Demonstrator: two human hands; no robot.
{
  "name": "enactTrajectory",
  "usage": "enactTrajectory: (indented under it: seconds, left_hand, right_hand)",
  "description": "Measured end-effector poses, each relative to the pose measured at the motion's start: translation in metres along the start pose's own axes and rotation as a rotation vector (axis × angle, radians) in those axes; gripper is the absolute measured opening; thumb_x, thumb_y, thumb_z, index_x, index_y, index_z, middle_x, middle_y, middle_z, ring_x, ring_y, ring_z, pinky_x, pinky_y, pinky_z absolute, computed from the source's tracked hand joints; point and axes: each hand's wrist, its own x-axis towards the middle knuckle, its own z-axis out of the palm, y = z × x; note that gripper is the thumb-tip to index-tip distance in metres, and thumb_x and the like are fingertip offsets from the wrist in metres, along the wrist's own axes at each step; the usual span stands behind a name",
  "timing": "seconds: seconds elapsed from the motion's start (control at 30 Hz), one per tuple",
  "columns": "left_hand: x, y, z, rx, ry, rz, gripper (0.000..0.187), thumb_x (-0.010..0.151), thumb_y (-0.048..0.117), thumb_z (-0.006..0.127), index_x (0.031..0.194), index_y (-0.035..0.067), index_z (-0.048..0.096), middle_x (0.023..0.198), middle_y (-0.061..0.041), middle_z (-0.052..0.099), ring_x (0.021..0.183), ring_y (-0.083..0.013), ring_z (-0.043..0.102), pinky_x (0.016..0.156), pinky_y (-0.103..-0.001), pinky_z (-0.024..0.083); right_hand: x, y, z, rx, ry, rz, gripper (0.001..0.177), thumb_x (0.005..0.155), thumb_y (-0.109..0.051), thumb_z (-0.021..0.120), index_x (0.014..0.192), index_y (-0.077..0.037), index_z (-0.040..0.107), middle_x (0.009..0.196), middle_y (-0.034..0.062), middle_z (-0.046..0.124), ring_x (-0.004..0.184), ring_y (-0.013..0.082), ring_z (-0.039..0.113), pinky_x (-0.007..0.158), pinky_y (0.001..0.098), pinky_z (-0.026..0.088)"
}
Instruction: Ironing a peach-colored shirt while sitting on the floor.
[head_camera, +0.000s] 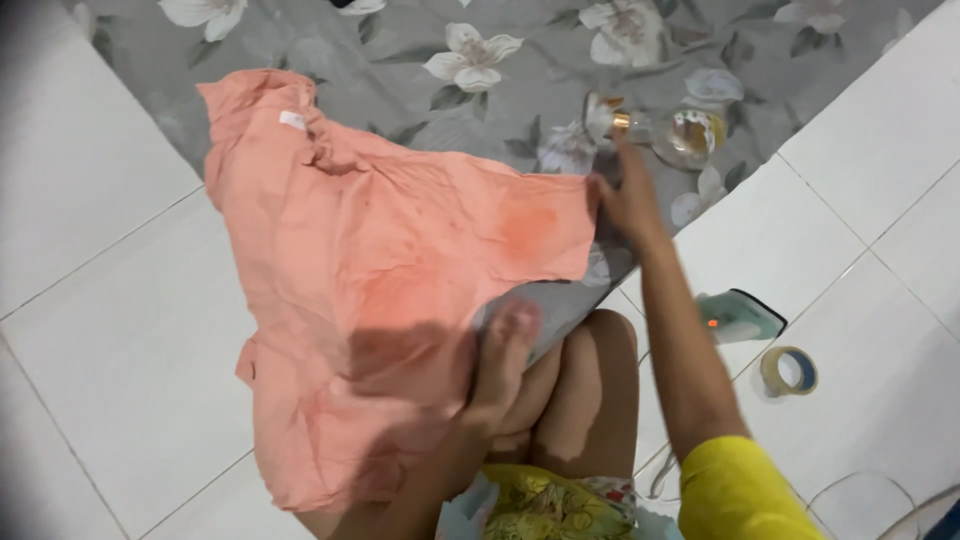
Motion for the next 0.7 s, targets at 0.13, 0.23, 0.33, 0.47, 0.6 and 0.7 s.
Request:
enactTrajectory:
  seconds: [0.13, 0.23, 0.33, 0.47, 0.6, 0.7]
  left_hand:
    - [0.019, 0.003, -0.024, 0.724, 0.293, 0.188, 0.02, 0.107, 0.016, 0.062, 0.119, 0.001, 0.063, 0.114, -0.016, 0.063, 0.105, -0.0301, 0.061, 0.092, -0.04, 0.052]
    - [0.03, -0.01, -0.024, 1.025, 0.426, 0.227, 0.017, 0.107, 0.02, 0.063, 0.115, 0.005, 0.064, 0.108, -0.013, 0.063, 0.1, -0.0298, 0.062, 0.088, -0.04, 0.053]
    - [0.035, -0.024, -0.021, 0.119, 0.515, 0.149, 0.012, 0.11, 0.02, 0.063, 0.11, 0.008, 0.061, 0.101, -0.006, 0.062, 0.095, -0.0214, 0.061, 0.093, -0.038, 0.056]
    - [0.038, -0.011, -0.013, -0.788, 0.643, 0.059, 0.009, 0.106, 0.019, 0.063, 0.106, 0.012, 0.059, 0.094, 0.001, 0.061, 0.086, -0.0128, 0.059, 0.09, -0.033, 0.055]
    - [0.029, 0.002, -0.015, -0.697, 0.704, 0.024, 0.013, 0.103, 0.022, 0.063, 0.108, 0.01, 0.062, 0.094, 0.0, 0.062, 0.086, -0.0123, 0.059, 0.087, -0.032, 0.054]
    - [0.02, -0.02, -0.034, -0.623, 0.69, 0.049, 0.018, 0.107, 0.024, 0.063, 0.108, 0.006, 0.06, 0.096, -0.002, 0.061, 0.088, -0.0143, 0.059, 0.089, -0.034, 0.055]
  right_hand:
    - [-0.084, -0.04, 0.015, 0.071, 0.139, 0.385, 0.026, 0.102, -0.019, 0.072, 0.117, 0.001, 0.065, 0.106, 0.0189, 0.068, 0.095, 0.0312, 0.064, 0.084, 0.0403, 0.051]
    - [-0.133, -0.057, 0.029, 0.234, -0.018, 0.603, 0.017, 0.097, -0.017, 0.072, 0.091, -0.002, 0.067, 0.077, 0.0027, 0.066, 0.072, 0.0103, 0.061, 0.066, 0.0265, 0.05]
    - [-0.139, -0.08, 0.03, 0.427, 0.032, 0.724, 0.02, 0.09, -0.019, 0.082, 0.094, -0.004, 0.069, 0.077, 0.0009, 0.062, 0.069, 0.0088, 0.053, 0.062, 0.0252, 0.045]
    - [-0.136, -0.092, 0.027, 0.727, 0.223, 0.585, 0.018, 0.095, -0.016, 0.077, 0.097, -0.003, 0.066, 0.097, 0.0001, 0.067, 0.08, 0.0073, 0.057, 0.072, 0.0229, 0.048]
    - [-0.161, -0.082, 0.041, 0.501, -0.03, 0.977, 0.019, 0.108, -0.02, 0.069, 0.121, -0.007, 0.063, 0.092, 0.0118, 0.058, 0.077, 0.0138, 0.049, 0.065, 0.0278, 0.038]
    - [-0.146, -0.109, 0.033, 0.89, 0.055, 0.841, 0.048, 0.094, -0.008, 0.07, 0.133, -0.014, 0.043, 0.102, 0.006, 0.066, 0.082, 0.0088, 0.059, 0.069, 0.0245, 0.05]
